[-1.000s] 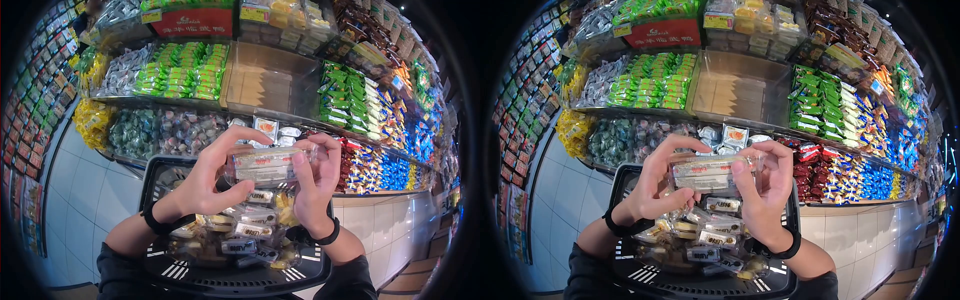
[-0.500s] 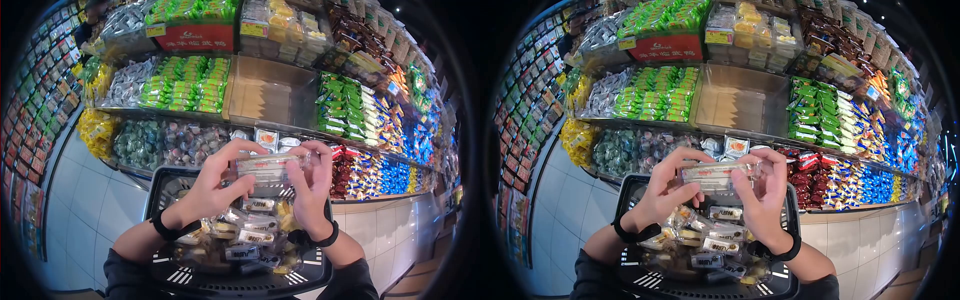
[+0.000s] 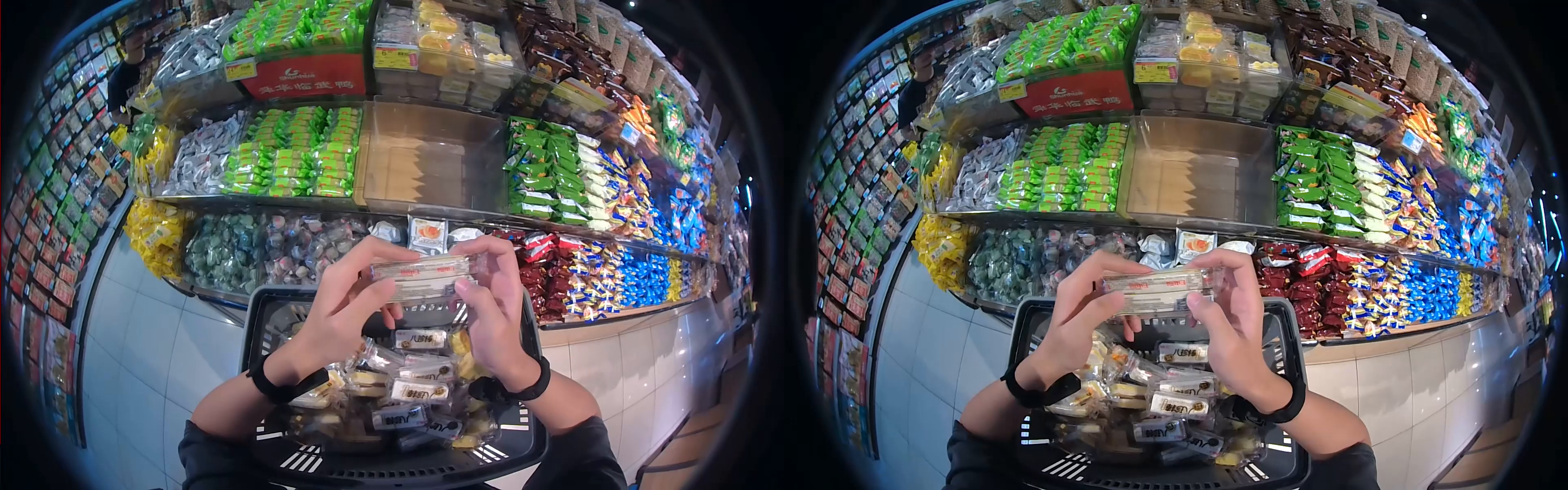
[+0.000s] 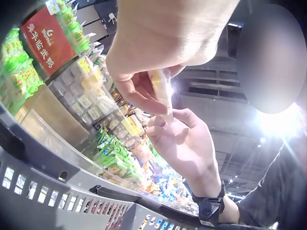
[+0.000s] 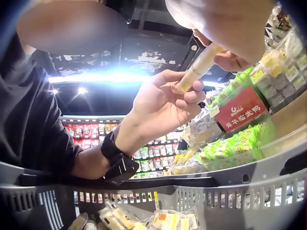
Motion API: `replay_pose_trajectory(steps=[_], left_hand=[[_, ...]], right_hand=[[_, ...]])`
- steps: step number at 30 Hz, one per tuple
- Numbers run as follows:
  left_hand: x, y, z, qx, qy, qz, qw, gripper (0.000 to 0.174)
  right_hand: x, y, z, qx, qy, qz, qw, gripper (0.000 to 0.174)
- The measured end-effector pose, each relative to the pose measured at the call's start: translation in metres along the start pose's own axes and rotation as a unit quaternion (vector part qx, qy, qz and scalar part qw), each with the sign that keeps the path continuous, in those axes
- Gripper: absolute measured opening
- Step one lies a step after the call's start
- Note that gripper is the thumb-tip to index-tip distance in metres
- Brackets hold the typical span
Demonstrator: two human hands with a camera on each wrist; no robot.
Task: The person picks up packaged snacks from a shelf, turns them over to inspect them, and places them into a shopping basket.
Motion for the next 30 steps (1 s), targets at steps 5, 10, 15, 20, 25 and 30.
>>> replay_pose_trajectory(steps=[5, 10, 15, 20, 25, 30], left_hand=[[0.0009, 0.0022, 0.0006, -0.008, 0.004, -0.003, 1.0, 0.031], [-0.0005, 0.0001, -0.0014, 0.005, 0.004, 0.0, 1.0, 0.035], [-0.0033, -0.0004, -0.001, 0.004, 0.02, -0.001, 1.0, 0.042], [-0.0026, -0.0006, -0.0011, -0.005, 0.021, -0.006, 1.0, 0.046], [-0.0026, -0.0004, -0.001, -0.008, 0.019, -0.007, 1.0, 0.045], [-0.0035, 0.0002, 0.0004, 0.002, 0.021, -0.028, 0.999, 0.045]], right_hand=[[0.001, 0.0028, -0.0004, 0.008, -0.015, -0.009, 1.0, 0.034], [-0.0005, 0.0003, -0.0001, 0.015, -0.014, -0.016, 1.0, 0.036], [0.0008, 0.0003, 0.0043, -0.023, -0.018, 0.031, 0.999, 0.037], [0.0009, 0.0002, 0.0025, -0.012, -0.036, 0.026, 0.999, 0.035], [-0.0024, -0.0018, -0.0003, -0.007, -0.034, 0.016, 0.999, 0.032], [-0.0041, -0.0014, 0.0063, -0.005, -0.029, 0.055, 0.998, 0.038]])
Point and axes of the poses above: each hand's wrist, its own y-axis away from the middle knuckle, its own x-axis out of the palm, z = x × y, the point moved 3 cm from there along -y, towards the middle knuckle, and after that the axes turned 12 degrees about x, right-handed, at the moved point
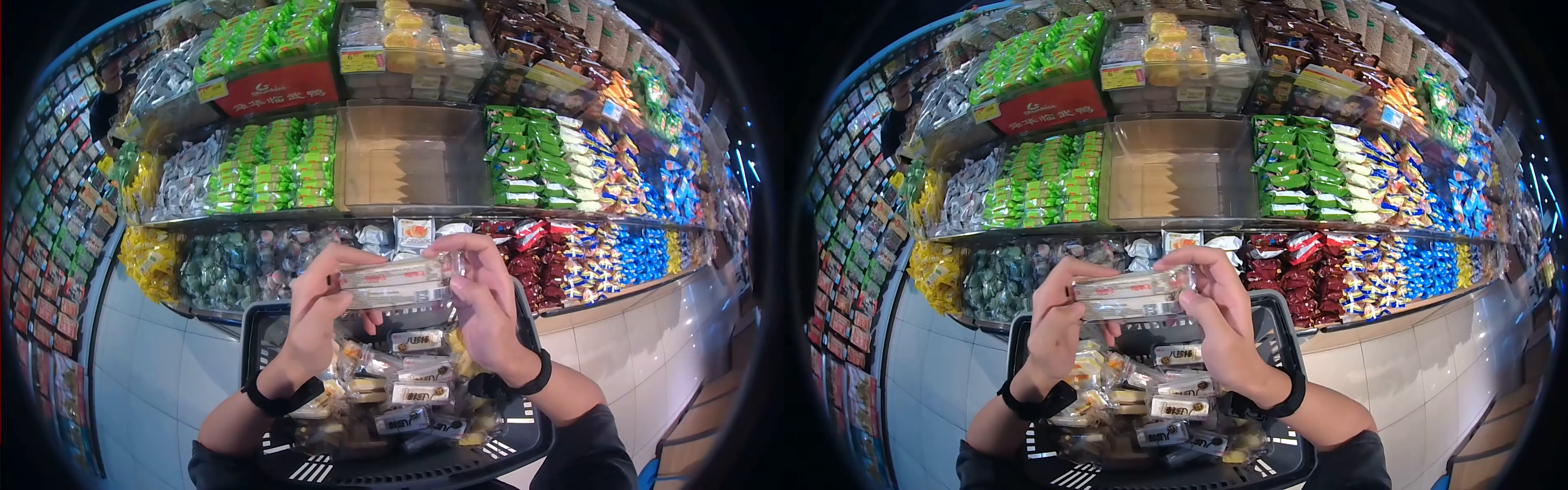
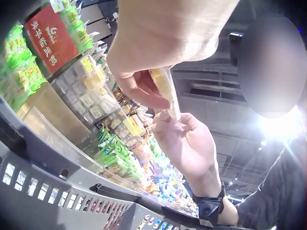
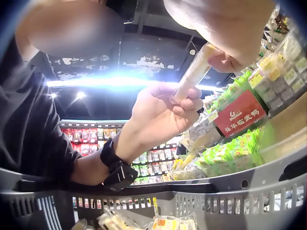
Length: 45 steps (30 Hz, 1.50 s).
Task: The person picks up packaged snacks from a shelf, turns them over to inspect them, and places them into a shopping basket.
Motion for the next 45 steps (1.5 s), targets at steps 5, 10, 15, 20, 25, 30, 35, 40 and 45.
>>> replay_pose_trajectory(steps=[5, 10, 15, 20, 25, 30, 35, 40, 45], left_hand=[[-0.003, 0.001, -0.001, 0.022, 0.006, -0.014, 1.0, 0.038], [-0.001, 0.001, -0.002, 0.015, -0.007, -0.027, 1.0, 0.042], [-0.003, 0.001, -0.003, 0.021, -0.02, -0.009, 1.0, 0.035], [0.002, 0.0, -0.006, 0.023, -0.093, 0.032, 0.995, 0.034], [0.003, 0.004, -0.002, 0.009, -0.076, 0.035, 0.996, 0.033], [0.003, 0.003, 0.0, -0.002, -0.067, 0.023, 0.997, 0.027], [0.003, 0.003, 0.009, 0.01, -0.08, 0.012, 0.997, 0.022], [0.003, 0.001, 0.008, 0.025, -0.124, 0.039, 0.991, 0.021], [-0.001, -0.003, 0.02, 0.089, -0.166, 0.028, 0.982, 0.023]], right_hand=[[0.001, 0.001, 0.0, -0.005, -0.012, 0.014, 1.0, 0.042], [-0.001, 0.0, -0.001, 0.012, -0.033, 0.011, 0.999, 0.036], [0.0, -0.002, -0.002, 0.035, -0.073, 0.002, 0.997, 0.035], [0.0, -0.005, -0.006, 0.051, -0.131, 0.013, 0.99, 0.035], [-0.001, -0.006, -0.01, 0.043, -0.158, 0.015, 0.986, 0.035], [-0.002, -0.006, -0.014, 0.062, -0.149, 0.0, 0.987, 0.034], [0.002, -0.007, -0.012, 0.058, -0.105, -0.02, 0.993, 0.038], [0.007, -0.007, -0.013, 0.041, -0.064, -0.014, 0.997, 0.042], [0.003, -0.009, -0.017, 0.071, -0.044, -0.038, 0.996, 0.036]])
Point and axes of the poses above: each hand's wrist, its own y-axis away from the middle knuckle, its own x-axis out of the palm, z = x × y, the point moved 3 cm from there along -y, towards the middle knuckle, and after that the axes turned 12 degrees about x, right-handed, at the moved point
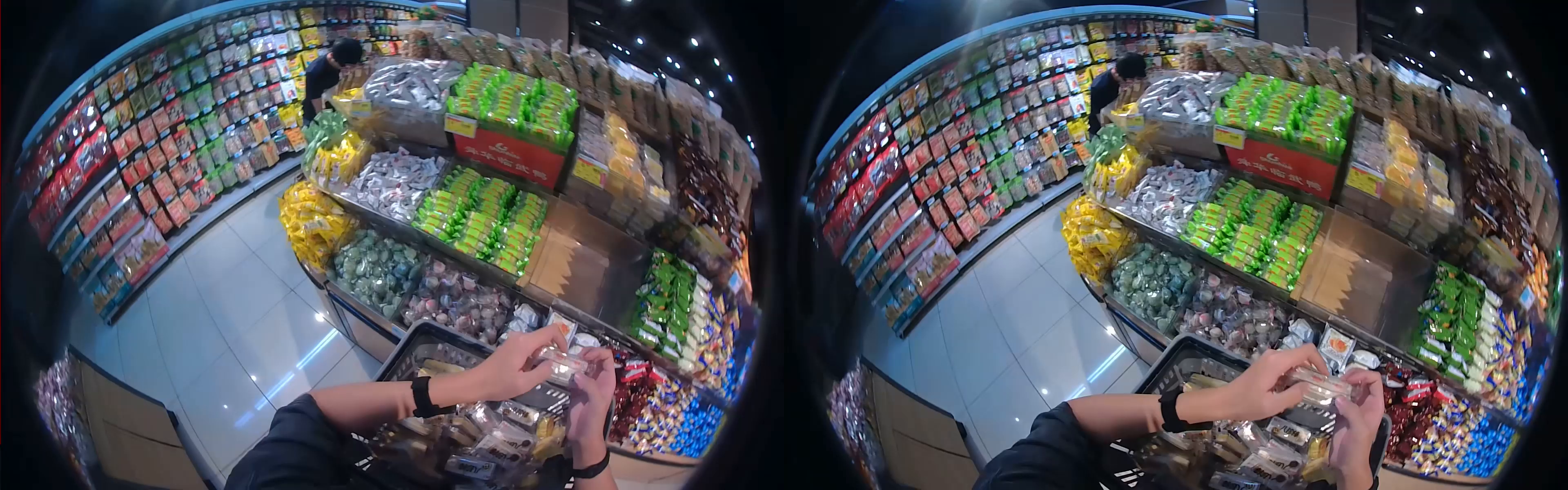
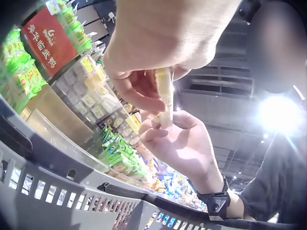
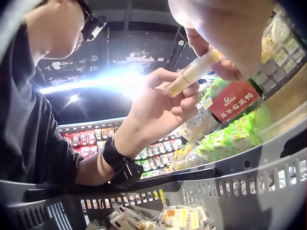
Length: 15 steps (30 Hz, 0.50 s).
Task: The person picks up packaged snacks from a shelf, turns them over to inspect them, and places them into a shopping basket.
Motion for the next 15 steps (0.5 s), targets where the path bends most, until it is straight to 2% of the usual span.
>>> replay_pose_trajectory(steps=[5, 7, 9, 12, 15], left_hand=[[-0.006, -0.002, 0.003, -0.027, 0.021, 0.019, 0.999, 0.023], [-0.007, -0.002, 0.001, -0.092, 0.063, 0.004, 0.994, 0.026], [-0.008, -0.001, 0.004, -0.096, 0.077, 0.014, 0.992, 0.029], [-0.005, 0.002, -0.001, -0.12, 0.12, 0.002, 0.985, 0.031], [-0.007, -0.005, -0.002, -0.105, 0.083, -0.016, 0.991, 0.032]], right_hand=[[-0.006, -0.011, -0.009, 0.005, 0.015, -0.03, 0.999, 0.033], [-0.005, -0.008, -0.007, 0.007, 0.037, -0.039, 0.999, 0.038], [-0.004, -0.006, -0.004, 0.027, 0.057, -0.024, 0.998, 0.039], [-0.003, -0.002, -0.003, -0.003, 0.062, 0.018, 0.998, 0.034], [-0.008, -0.003, -0.009, -0.015, 0.058, 0.022, 0.998, 0.03]])
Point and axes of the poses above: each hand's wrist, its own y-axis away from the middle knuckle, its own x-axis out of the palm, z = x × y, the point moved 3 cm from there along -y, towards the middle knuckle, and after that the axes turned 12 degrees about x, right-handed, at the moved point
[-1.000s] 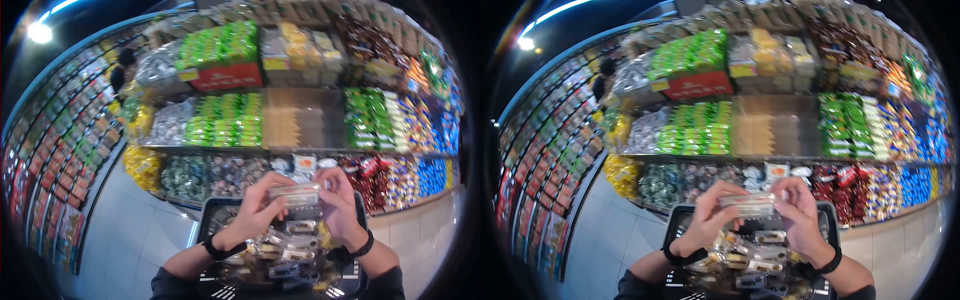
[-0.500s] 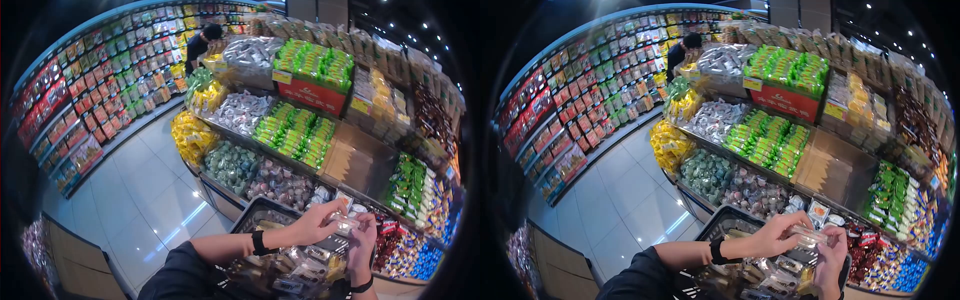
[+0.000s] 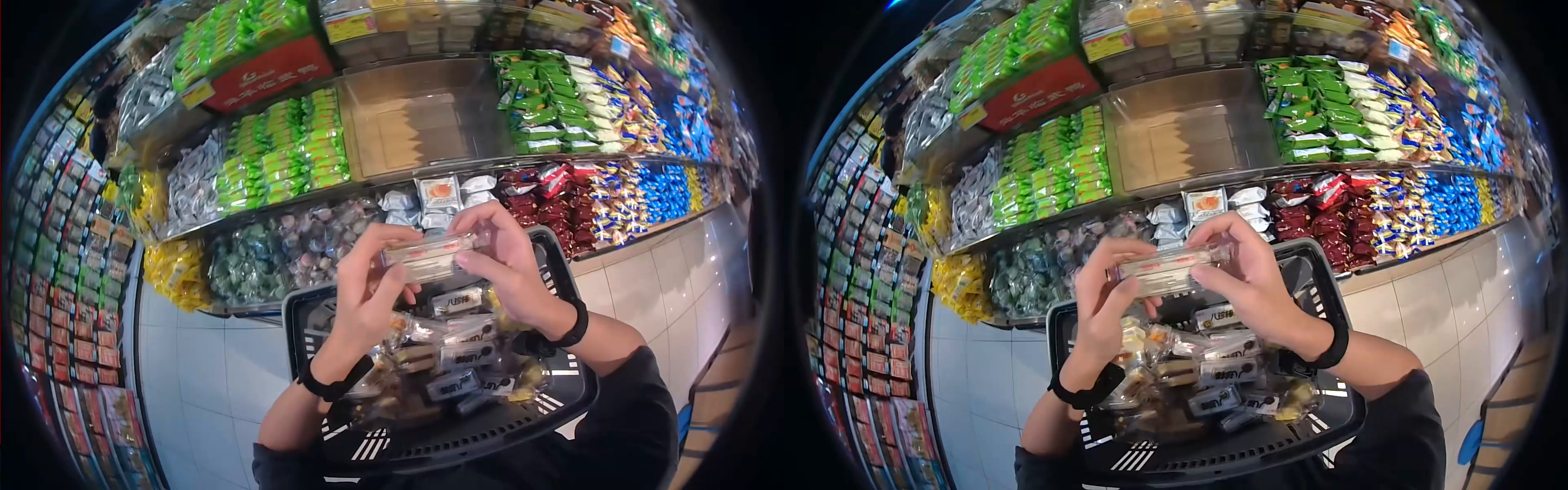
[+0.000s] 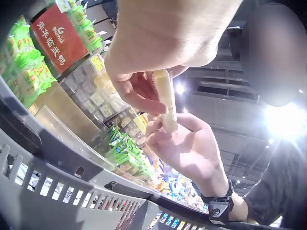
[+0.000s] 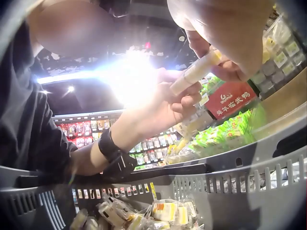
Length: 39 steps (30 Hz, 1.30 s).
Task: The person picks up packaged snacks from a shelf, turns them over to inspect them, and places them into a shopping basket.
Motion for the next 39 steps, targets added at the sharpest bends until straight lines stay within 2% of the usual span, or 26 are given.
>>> replay_pose_trajectory(steps=[2, 4, 8, 9, 10, 12, 15, 24, 27, 34, 39], left_hand=[[0.001, -0.003, -0.003, -0.002, 0.019, -0.001, 1.0, 0.028], [0.0, -0.005, -0.007, 0.028, -0.009, -0.044, 0.999, 0.024], [0.0, -0.01, -0.009, 0.073, -0.051, -0.045, 0.995, 0.026], [0.002, -0.01, -0.011, 0.066, -0.04, -0.063, 0.995, 0.026], [0.003, -0.011, -0.01, 0.066, -0.04, -0.063, 0.995, 0.026], [0.004, -0.01, -0.011, 0.109, -0.127, -0.053, 0.984, 0.023], [0.003, -0.009, -0.01, 0.122, -0.173, -0.033, 0.977, 0.022], [0.0, -0.012, -0.015, 0.118, -0.142, -0.037, 0.982, 0.017], [0.001, -0.013, -0.014, 0.134, -0.142, -0.037, 0.98, 0.018], [-0.006, -0.015, -0.016, 0.108, -0.164, -0.024, 0.98, 0.016], [-0.015, -0.016, -0.019, 0.093, -0.194, 0.054, 0.975, 0.017]], right_hand=[[0.001, -0.001, 0.006, -0.007, -0.007, -0.004, 1.0, 0.029], [0.0, 0.001, 0.009, -0.024, -0.001, -0.027, 0.999, 0.029], [-0.002, 0.001, 0.014, -0.04, 0.034, -0.064, 0.997, 0.026], [-0.004, -0.001, 0.01, -0.077, 0.06, -0.069, 0.993, 0.025], [-0.004, -0.001, 0.011, -0.076, 0.06, -0.069, 0.993, 0.025], [-0.002, 0.001, 0.014, -0.102, 0.105, -0.088, 0.985, 0.026], [-0.004, 0.0, 0.012, -0.124, 0.151, -0.095, 0.976, 0.024], [-0.006, -0.003, 0.015, -0.126, 0.124, -0.061, 0.982, 0.018], [-0.007, -0.003, 0.018, -0.118, 0.118, -0.063, 0.984, 0.016], [-0.007, -0.005, 0.017, -0.123, 0.142, -0.091, 0.978, 0.02], [-0.01, -0.009, 0.016, -0.091, 0.171, -0.092, 0.977, 0.024]])
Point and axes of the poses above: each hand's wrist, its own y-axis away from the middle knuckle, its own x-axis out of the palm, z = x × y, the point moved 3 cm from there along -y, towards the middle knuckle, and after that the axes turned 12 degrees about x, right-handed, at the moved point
